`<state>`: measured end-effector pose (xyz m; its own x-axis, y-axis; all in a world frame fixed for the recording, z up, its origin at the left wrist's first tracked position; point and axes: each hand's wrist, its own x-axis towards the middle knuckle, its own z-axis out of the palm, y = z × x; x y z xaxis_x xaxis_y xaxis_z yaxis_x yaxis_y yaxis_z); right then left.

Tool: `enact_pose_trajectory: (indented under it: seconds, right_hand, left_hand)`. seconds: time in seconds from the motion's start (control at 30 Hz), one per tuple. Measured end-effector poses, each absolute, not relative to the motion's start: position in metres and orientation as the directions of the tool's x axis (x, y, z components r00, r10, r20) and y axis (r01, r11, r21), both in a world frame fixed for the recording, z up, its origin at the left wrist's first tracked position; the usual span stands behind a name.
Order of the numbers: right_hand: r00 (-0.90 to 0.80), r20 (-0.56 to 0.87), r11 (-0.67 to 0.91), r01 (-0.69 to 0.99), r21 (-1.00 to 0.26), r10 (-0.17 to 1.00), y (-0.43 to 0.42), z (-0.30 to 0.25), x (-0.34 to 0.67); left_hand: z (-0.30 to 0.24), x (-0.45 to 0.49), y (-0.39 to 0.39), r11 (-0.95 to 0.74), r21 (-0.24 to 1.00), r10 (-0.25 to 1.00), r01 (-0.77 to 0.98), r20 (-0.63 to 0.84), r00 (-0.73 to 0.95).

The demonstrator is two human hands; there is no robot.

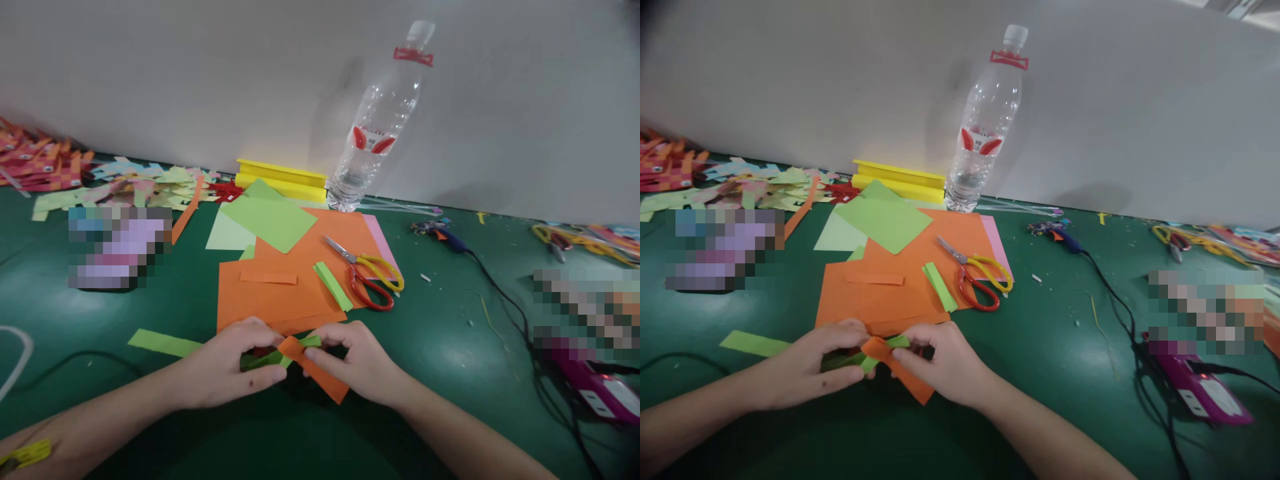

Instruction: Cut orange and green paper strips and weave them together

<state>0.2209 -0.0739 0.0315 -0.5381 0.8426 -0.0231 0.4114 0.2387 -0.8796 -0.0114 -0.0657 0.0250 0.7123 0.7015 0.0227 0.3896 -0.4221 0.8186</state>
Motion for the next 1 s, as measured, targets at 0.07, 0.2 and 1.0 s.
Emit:
enact_pose_trajectory:
  seconds: [0.07,0.2,1.0]
  right_hand:
    - [-0.542,-0.030,0.246,0.430,-0.869,0.840,-0.075,0.032,0.220]
    - [-0.535,-0.101,0.188,0.459,-0.868,0.839,-0.076,0.032,0.219]
    - [-0.372,-0.180,-0.133,0.148,-0.980,0.911,-0.069,0.028,0.224]
  left_hand:
    - [0.026,-0.013,-0.066,-0.424,0.828,0.696,0.368,0.037,0.718]
    - [0.022,-0.012,-0.065,-0.439,0.785,0.730,0.437,0.028,0.683]
    - [0.027,-0.011,-0.058,-0.121,0.863,0.784,0.490,-0.219,0.581]
